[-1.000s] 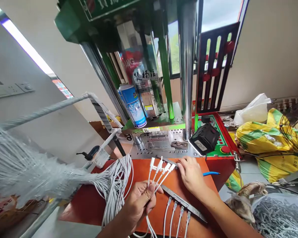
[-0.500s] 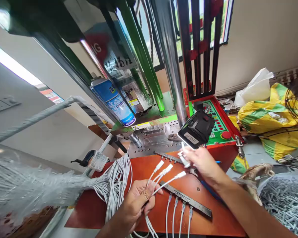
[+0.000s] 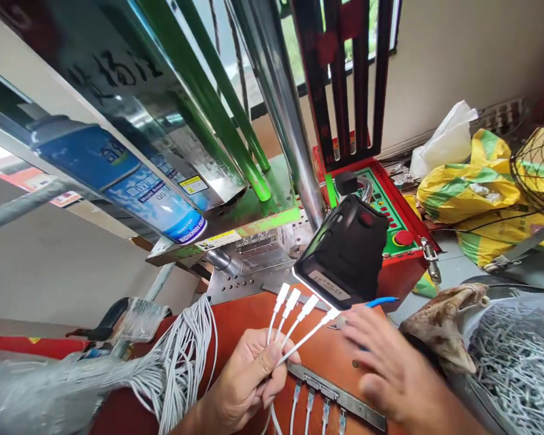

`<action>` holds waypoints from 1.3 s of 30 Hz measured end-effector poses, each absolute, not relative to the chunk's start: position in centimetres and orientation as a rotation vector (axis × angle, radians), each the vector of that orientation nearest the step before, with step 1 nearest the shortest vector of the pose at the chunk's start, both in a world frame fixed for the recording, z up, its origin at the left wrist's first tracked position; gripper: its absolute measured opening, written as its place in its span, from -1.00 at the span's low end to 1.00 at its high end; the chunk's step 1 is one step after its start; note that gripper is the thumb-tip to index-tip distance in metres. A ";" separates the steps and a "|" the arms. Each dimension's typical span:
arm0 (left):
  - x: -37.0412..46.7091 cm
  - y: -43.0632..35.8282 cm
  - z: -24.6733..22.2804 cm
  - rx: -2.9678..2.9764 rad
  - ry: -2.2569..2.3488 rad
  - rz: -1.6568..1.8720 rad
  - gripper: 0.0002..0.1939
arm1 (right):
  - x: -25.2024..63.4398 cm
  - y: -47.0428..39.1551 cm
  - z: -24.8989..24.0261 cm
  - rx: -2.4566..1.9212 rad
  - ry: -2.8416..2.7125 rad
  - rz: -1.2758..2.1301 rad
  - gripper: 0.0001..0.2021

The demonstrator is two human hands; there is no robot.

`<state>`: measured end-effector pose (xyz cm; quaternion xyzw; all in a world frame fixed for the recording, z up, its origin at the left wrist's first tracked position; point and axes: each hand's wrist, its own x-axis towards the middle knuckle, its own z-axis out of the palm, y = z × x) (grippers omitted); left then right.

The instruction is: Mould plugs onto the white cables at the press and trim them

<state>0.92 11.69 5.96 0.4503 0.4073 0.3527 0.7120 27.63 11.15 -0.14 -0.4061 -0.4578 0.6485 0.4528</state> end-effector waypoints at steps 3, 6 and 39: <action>1.2 12.1 5.3 1.019 0.854 0.684 -0.47 | 21.3 12.9 2.7 -0.650 -0.892 1.974 -0.14; 1.0 12.1 3.8 0.987 0.790 0.632 -0.44 | 17.4 14.9 4.3 -0.602 -0.683 2.049 -0.34; 0.1 13.0 2.2 1.227 1.011 0.718 -0.45 | 18.8 16.0 2.8 -0.606 -1.115 1.762 -0.67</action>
